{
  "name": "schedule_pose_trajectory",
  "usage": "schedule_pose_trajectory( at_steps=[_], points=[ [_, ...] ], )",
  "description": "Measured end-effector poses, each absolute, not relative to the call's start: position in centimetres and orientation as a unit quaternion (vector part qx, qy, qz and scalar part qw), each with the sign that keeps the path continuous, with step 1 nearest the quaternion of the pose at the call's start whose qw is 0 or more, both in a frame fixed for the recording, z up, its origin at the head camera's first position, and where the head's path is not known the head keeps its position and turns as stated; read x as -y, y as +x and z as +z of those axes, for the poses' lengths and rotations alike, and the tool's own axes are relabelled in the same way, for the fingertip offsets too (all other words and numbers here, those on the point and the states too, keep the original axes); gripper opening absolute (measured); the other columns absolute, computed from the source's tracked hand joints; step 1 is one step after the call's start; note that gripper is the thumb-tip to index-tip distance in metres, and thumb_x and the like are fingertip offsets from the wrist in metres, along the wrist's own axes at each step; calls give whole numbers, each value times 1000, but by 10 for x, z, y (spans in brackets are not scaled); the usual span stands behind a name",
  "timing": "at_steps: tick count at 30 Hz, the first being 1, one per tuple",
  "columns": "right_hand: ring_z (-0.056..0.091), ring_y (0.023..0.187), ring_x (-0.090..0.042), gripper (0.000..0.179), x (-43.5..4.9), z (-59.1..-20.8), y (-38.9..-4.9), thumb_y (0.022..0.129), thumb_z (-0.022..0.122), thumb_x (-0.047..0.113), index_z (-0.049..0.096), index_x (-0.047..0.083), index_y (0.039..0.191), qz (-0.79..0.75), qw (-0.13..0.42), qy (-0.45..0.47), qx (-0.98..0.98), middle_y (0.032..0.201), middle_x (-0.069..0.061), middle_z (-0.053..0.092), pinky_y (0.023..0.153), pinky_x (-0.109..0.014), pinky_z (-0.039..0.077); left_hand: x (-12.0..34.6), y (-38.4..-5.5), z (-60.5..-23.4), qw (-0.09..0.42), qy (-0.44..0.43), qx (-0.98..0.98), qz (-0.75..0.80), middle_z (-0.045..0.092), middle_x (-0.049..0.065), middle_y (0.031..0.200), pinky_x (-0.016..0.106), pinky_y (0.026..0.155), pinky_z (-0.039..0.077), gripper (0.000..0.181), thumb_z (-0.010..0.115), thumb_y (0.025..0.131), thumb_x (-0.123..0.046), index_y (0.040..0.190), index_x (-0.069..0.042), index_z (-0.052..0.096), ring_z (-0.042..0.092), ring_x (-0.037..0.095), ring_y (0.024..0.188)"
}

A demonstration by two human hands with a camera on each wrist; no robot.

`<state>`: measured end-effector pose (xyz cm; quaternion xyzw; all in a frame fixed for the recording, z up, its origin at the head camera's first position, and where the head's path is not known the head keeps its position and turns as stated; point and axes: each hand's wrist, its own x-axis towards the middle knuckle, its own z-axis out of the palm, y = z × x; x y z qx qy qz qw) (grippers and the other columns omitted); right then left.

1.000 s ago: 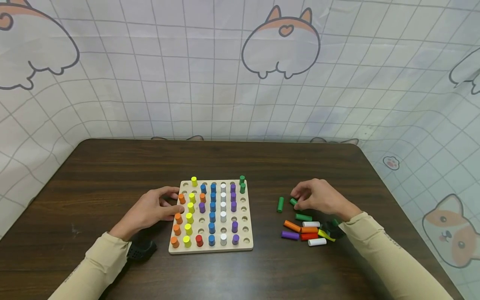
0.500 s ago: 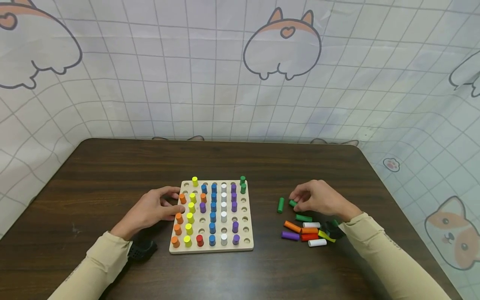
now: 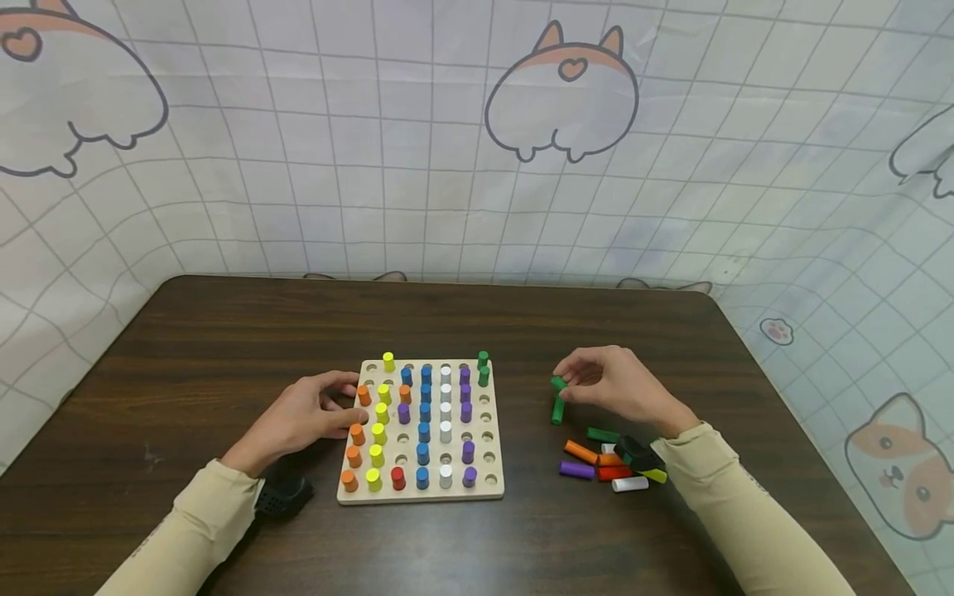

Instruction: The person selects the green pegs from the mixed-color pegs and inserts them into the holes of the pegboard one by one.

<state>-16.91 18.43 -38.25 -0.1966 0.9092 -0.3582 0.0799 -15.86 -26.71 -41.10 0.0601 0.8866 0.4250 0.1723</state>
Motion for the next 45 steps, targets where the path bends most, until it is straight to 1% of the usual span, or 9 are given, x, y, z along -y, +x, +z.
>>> schedule_pose_trajectory(
  at_steps=[7,14,22,26,37,45],
  points=[
    [72,92,-17,22,-166,-381,-172,89,82,20,74,20,110,-409,60,-181,-892,101,-1,75,82,-26,61,267,-159,-412,175,65,-878,441,58,20,135,30,79,67,76,83,89,-30,149,0,49,65,19,91],
    [71,97,-18,24,-148,-384,-173,90,81,23,73,19,113,-449,50,-165,-877,109,-5,74,83,-28,61,268,-160,-412,171,67,-880,438,58,20,136,31,79,67,75,83,89,-30,149,-1,49,65,19,91],
    [70,101,-21,27,-127,-387,-170,90,82,26,73,19,114,-497,48,-147,-854,113,-6,72,88,-37,61,269,-160,-412,170,60,-886,428,59,19,134,30,79,66,75,83,88,-32,149,-2,50,64,19,90],
    [70,102,-22,26,-120,-388,-168,90,81,24,72,18,114,-514,51,-144,-844,114,-7,71,89,-39,60,269,-161,-412,169,60,-887,426,59,18,133,29,78,66,75,83,89,-32,149,-2,50,63,20,90],
    [70,103,-21,25,-105,-393,-166,91,80,22,70,17,114,-516,64,-147,-841,114,-6,70,89,-36,61,268,-161,-412,174,64,-884,430,59,20,134,30,78,66,75,83,89,-32,149,-2,50,65,19,92],
    [71,101,-20,27,-96,-397,-168,89,82,22,71,16,112,-522,74,-148,-837,112,-8,73,88,-34,62,269,-163,-413,171,61,-886,427,59,18,135,30,79,66,74,83,89,-32,149,-3,50,65,19,92]
  ],
)
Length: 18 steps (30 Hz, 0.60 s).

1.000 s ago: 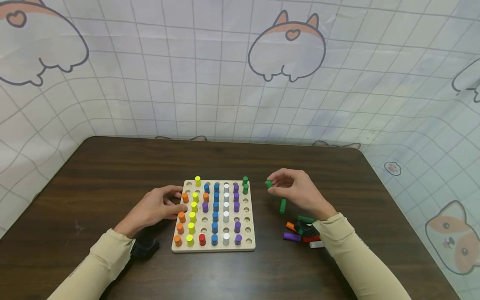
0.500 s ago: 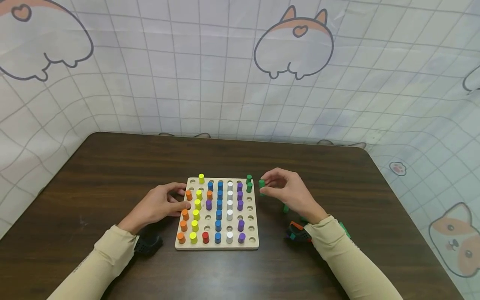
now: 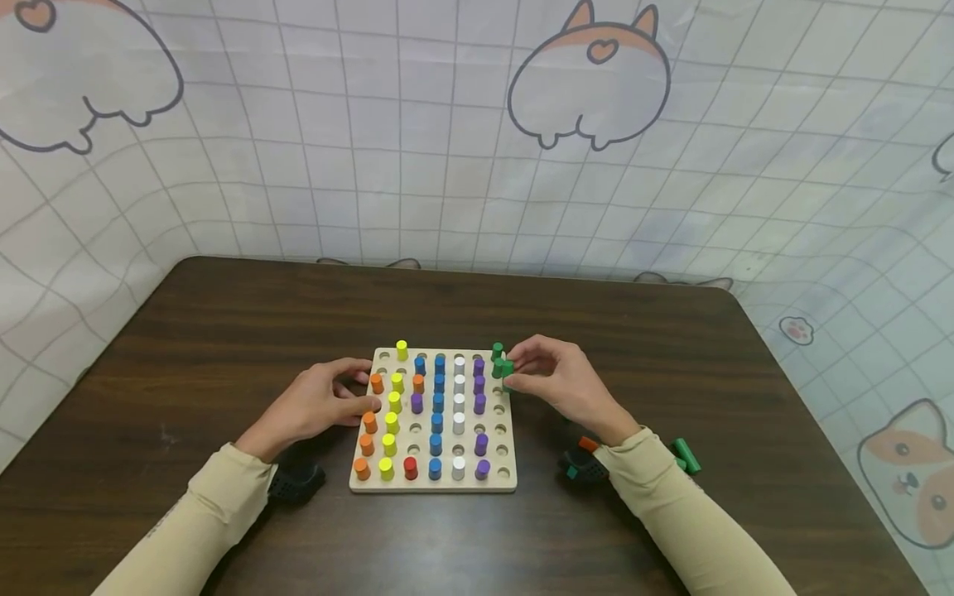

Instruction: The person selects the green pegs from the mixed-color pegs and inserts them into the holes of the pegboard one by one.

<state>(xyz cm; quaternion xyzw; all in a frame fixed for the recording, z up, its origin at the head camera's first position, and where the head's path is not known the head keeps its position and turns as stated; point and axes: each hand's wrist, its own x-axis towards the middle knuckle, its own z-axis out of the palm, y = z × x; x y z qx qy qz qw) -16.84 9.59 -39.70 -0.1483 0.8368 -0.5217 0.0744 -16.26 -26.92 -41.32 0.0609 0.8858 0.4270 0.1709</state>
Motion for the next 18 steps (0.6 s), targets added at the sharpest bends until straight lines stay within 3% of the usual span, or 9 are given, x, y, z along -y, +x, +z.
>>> schedule_pose_trajectory(
  at_steps=[18],
  points=[
    [73,99,-18,24,-90,-408,-172,89,81,17,71,12,111,-496,66,-161,-851,109,-8,75,84,-28,61,270,-162,-413,169,68,-887,424,59,19,134,29,77,66,72,82,90,-31,149,-2,50,65,19,92]
  ],
)
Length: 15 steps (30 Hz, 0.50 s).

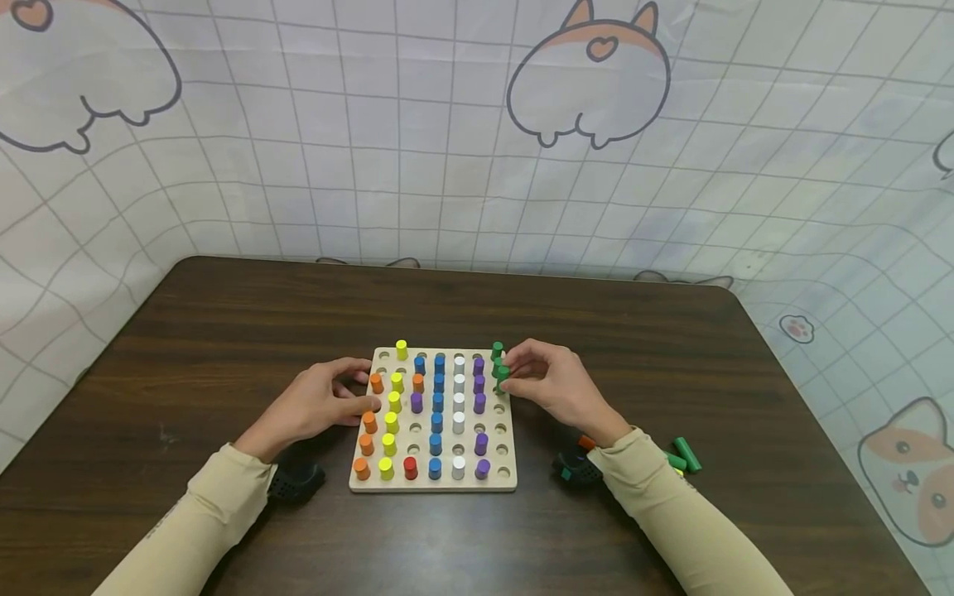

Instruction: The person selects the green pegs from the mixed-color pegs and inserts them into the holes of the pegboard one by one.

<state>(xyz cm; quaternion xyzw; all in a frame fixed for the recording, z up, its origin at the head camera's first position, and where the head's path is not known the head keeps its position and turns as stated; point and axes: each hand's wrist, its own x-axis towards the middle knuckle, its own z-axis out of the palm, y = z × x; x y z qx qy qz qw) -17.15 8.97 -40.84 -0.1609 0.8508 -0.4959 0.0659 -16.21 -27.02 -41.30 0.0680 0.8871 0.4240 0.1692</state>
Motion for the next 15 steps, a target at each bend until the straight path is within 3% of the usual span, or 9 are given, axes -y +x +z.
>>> schedule_pose_trajectory(
  at_steps=[15],
  points=[
    [73,97,-16,21,-85,-412,-169,90,81,15,71,13,108,-481,63,-163,-859,106,-7,76,82,-26,61,270,-161,-413,169,66,-888,423,59,18,133,28,77,66,72,82,90,-31,148,-3,51,65,19,92]
  ],
)
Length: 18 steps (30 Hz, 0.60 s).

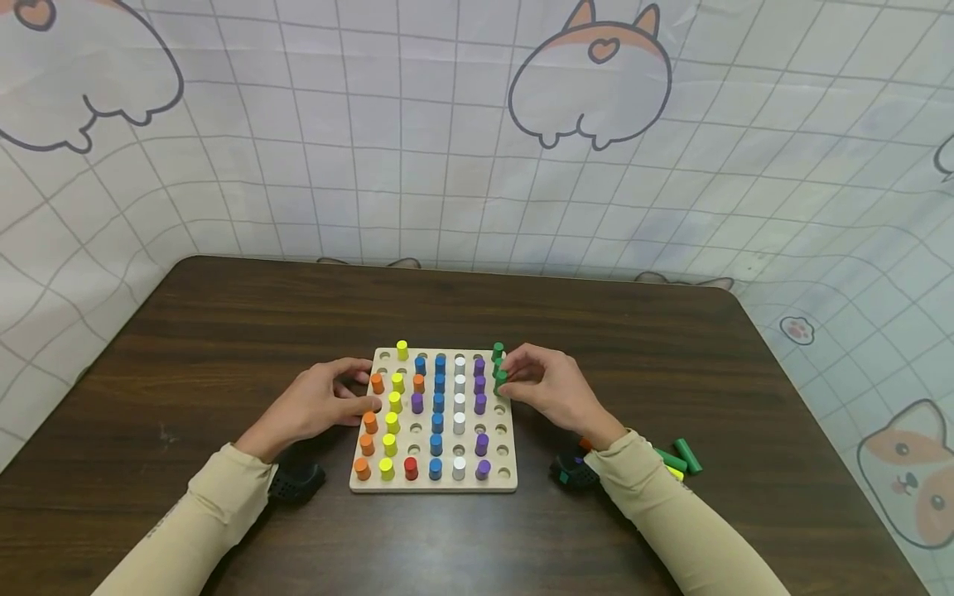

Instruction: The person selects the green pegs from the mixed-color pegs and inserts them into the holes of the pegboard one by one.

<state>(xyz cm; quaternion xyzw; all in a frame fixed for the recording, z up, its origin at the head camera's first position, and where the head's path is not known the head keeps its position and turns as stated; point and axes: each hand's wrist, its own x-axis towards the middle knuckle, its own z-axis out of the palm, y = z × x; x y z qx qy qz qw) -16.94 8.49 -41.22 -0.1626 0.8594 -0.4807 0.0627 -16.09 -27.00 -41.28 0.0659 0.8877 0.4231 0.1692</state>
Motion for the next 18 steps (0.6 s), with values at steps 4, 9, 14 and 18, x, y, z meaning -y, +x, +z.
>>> schedule_pose_trajectory(
  at_steps=[4,9,14,18],
  points=[
    [73,97,-16,21,-85,-412,-169,89,81,15,71,13,107,-476,64,-162,-862,106,-7,76,83,-28,61,269,-160,-411,168,62,-890,418,60,18,133,29,78,66,73,82,90,-32,149,-3,50,64,19,92],
    [73,97,-16,21,-87,-410,-169,89,81,15,72,13,107,-475,64,-163,-863,107,-7,76,85,-28,63,269,-158,-410,168,62,-889,422,60,19,133,29,77,66,74,82,90,-31,149,-1,49,64,19,92],
    [73,97,-17,19,-91,-407,-170,89,81,15,72,13,106,-475,59,-164,-863,106,-7,76,86,-29,63,268,-158,-410,170,65,-884,430,59,19,134,30,78,67,74,82,90,-31,149,-1,49,64,18,91],
    [74,97,-18,18,-96,-405,-169,90,81,15,73,13,105,-471,50,-161,-866,105,-7,76,86,-29,63,268,-158,-411,173,68,-879,439,59,19,134,31,78,67,73,81,91,-31,149,-1,49,65,18,91]
  ],
)
